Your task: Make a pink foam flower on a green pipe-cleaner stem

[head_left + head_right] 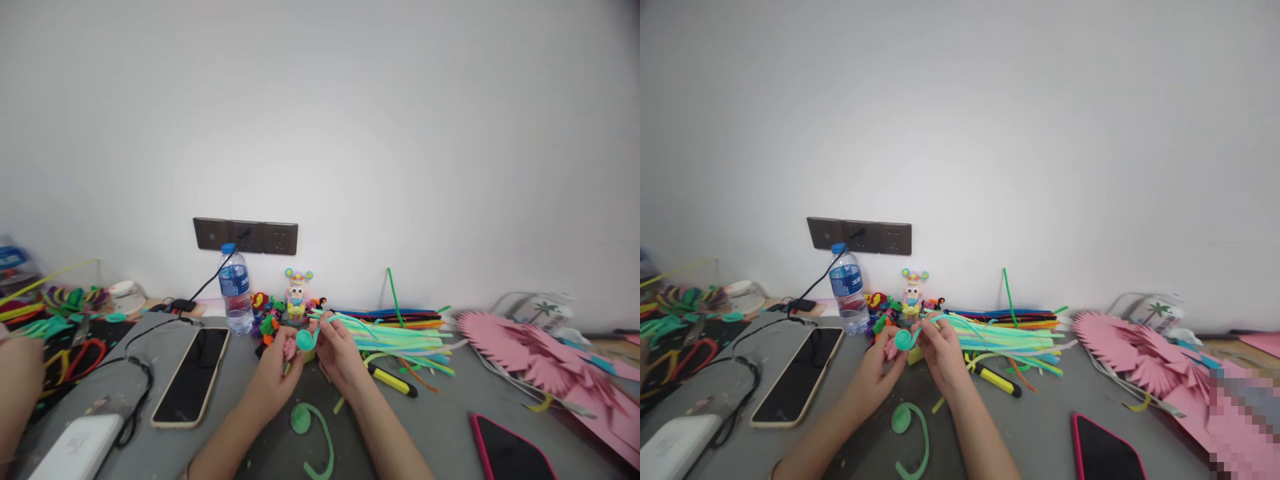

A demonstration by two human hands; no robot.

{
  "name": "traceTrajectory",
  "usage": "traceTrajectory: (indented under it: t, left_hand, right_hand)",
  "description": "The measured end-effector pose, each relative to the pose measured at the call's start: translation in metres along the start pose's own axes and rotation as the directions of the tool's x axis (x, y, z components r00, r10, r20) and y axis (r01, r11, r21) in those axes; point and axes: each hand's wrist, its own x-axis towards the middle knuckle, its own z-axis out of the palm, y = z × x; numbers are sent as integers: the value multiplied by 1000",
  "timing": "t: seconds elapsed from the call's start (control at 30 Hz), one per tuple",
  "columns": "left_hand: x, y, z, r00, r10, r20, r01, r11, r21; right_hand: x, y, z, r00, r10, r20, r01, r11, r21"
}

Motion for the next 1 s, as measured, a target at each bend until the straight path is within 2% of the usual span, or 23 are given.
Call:
traceTrajectory:
  t: [0.4,0.53,0.73,1.0]
  left_hand:
    - [0,-7,4,999,-43,-30,42,998,-40]
    - [0,-3,1,999,-29,-22,29,999,-31]
    - [-1,-4,4,996,94,-6,-94,993,71]
    - [1,-4,2,1000,26,-1,-26,999,26]
  right_hand:
    - [2,0,0,995,-15,-96,11,999,-45]
    - [3,3,-1,997,-15,-73,10,998,-67]
    - [0,5,-1,1000,13,11,-11,992,-127]
    - [1,7,-6,1000,-5,6,6,980,-200]
